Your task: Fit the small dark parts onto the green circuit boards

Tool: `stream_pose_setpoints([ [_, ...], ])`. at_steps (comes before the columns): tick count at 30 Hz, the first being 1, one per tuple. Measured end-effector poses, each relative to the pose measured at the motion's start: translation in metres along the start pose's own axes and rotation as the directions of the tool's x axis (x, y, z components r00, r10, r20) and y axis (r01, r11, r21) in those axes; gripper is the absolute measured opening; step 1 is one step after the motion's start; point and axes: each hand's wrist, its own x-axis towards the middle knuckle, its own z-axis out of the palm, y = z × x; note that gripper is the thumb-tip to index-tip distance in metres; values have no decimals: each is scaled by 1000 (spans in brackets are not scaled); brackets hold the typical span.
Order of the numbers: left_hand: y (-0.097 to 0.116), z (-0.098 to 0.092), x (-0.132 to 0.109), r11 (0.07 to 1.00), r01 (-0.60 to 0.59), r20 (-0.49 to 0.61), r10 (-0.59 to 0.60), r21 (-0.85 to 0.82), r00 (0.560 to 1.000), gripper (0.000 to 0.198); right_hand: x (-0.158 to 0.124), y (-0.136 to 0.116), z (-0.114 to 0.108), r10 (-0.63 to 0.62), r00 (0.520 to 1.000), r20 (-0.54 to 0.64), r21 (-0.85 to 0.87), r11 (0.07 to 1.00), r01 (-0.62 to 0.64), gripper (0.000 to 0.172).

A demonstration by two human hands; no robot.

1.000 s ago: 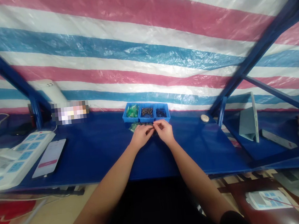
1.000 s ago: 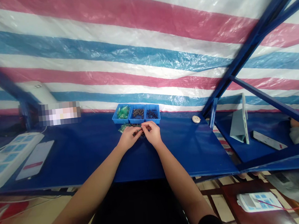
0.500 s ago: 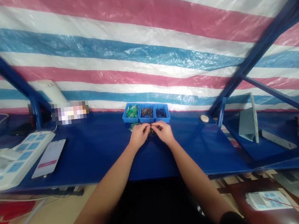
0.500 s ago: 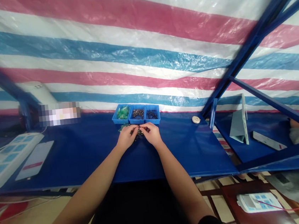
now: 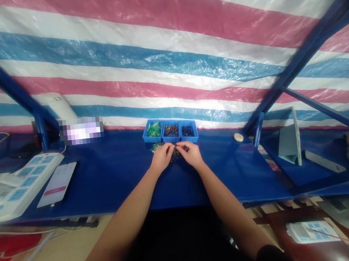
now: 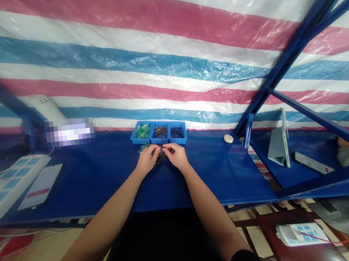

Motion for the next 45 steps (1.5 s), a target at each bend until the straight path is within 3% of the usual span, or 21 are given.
stream_pose_setpoints([
  [29,3,1,-2,988,73,-8,-75,-133,997,25,0,-3,-1,-8,1000,-7,-8,1000,8,21],
  [39,-1,1,-1,987,85,45,-80,-135,996,27,-1,-3,0,-7,1000,4,3,1000,7,20],
  [45,2,3,-1,984,78,8,-78,-161,997,24,0,-4,-2,3,1000,-14,21,1000,-3,21],
])
